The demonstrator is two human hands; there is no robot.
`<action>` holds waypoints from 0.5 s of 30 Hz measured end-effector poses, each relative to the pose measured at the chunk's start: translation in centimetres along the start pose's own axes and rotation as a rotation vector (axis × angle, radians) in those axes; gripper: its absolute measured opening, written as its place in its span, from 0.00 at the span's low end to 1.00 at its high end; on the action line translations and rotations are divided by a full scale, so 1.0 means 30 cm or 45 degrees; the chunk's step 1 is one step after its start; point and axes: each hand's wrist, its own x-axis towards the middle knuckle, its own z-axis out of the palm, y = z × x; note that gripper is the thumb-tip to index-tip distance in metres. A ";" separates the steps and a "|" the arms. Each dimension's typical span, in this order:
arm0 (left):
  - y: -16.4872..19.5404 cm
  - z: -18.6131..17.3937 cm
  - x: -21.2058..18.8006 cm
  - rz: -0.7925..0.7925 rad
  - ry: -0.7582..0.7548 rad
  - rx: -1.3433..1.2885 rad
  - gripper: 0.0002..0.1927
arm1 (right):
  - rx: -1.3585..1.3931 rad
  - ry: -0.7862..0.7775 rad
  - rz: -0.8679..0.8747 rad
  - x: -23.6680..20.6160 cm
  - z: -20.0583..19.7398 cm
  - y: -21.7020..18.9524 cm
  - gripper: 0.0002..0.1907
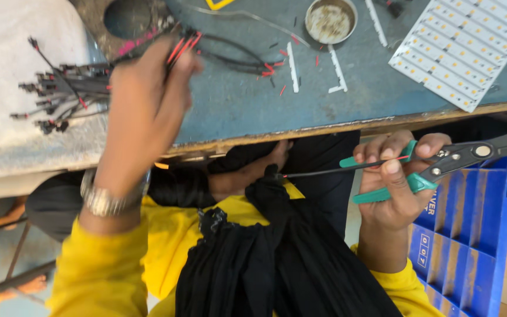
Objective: The person strips the insulation off the ends of multiple black wires using wire cutters. They pick up wires from a pile on the table, strip the ends, and place them back down.
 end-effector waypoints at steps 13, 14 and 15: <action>-0.110 0.206 0.262 1.033 -0.062 0.628 0.14 | -0.040 -0.034 0.099 -0.016 0.000 0.012 0.18; -0.123 0.202 0.262 1.080 -0.017 0.575 0.17 | -0.043 -0.036 0.101 -0.014 0.003 0.014 0.18; -0.139 0.196 0.263 1.017 -0.072 0.551 0.14 | -0.039 -0.036 0.107 -0.013 0.006 0.017 0.18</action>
